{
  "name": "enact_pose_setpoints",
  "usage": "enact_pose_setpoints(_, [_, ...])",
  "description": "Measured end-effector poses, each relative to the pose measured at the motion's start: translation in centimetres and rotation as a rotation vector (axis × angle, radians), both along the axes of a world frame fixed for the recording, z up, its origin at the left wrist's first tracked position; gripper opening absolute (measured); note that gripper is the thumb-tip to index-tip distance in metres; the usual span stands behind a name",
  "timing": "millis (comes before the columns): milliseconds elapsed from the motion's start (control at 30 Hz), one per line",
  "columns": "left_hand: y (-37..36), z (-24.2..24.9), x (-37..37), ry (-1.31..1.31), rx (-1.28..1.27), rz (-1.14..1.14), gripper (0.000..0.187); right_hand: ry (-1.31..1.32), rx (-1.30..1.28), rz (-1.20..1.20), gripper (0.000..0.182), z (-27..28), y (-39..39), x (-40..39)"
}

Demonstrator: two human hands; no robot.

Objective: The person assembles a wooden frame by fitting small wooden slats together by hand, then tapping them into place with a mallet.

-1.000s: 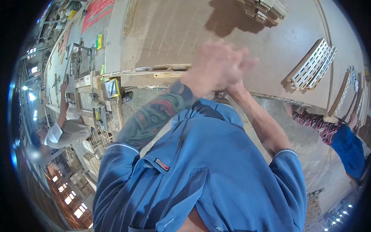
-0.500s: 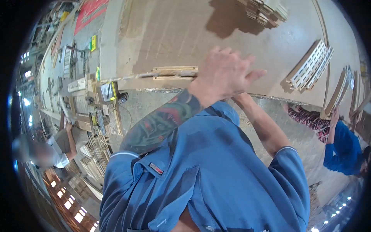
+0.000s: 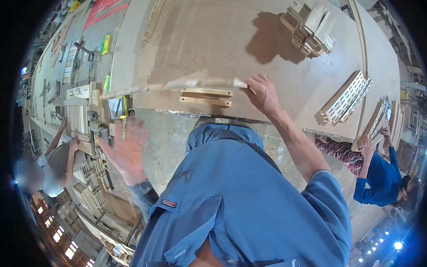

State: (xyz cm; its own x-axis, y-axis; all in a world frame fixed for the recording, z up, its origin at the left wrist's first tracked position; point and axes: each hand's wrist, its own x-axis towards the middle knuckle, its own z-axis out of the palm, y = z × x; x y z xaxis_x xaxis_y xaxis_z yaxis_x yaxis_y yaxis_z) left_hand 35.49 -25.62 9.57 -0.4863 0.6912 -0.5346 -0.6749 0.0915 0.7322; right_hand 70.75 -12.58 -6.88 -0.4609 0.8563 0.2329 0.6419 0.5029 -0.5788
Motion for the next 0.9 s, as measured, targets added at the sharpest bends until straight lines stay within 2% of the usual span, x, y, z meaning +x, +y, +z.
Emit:
enact_pose_setpoints(33, [-0.5,-0.3,0.1,-0.003,0.011,0.008,0.071,-0.003,0.011,0.008,0.029,-0.1,1.3,-1.2])
enact_pose_setpoints(100, [-0.8,-1.5,0.7,-0.288,0.176,-0.237,0.081,-0.027,0.135,0.056,0.035,-0.8,4.2,-3.7])
enact_pose_setpoints(167, [-1.1,-5.5,-0.9,-0.208,-0.015,-0.197,0.072,0.0,0.128,0.041,0.04,-2.1,6.6,-6.5])
enact_pose_setpoints(233, [-0.7,-11.4,-1.5,-0.241,-0.2,-0.146,0.053,0.028,0.121,0.022,0.044,-3.4,8.4,-8.8])
enact_pose_setpoints(300, [-0.2,-16.4,-1.6,-0.298,-0.228,-0.113,0.036,0.026,-0.029,-0.194,0.05,-4.8,8.8,-9.3])
enact_pose_setpoints(400, [2.6,-21.2,-0.7,-0.378,-0.243,-0.034,0.029,-0.083,-0.043,-0.401,0.049,-8.8,7.2,-7.8])
enact_pose_setpoints(500, [7.8,-22.6,0.3,-0.452,-0.147,-0.031,0.02,-0.257,-0.144,-0.589,0.05,-9.4,2.8,-6.6])
enact_pose_setpoints(567, [11.8,-25.0,0.5,-0.558,-0.112,-0.039,0.018,-0.409,-0.19,-0.627,0.055,-10.8,0.2,-5.5])
enact_pose_setpoints(733, [24.8,-27.4,-0.4,-0.593,-0.021,0.092,0.027,-0.431,-0.361,-0.704,0.062,-10.5,-0.5,-6.3])
enact_pose_setpoints(900, [39.5,-29.2,-6.2,-0.718,-0.007,0.238,0.034,-0.451,-0.491,-0.734,0.064,-9.5,-0.3,-7.0])
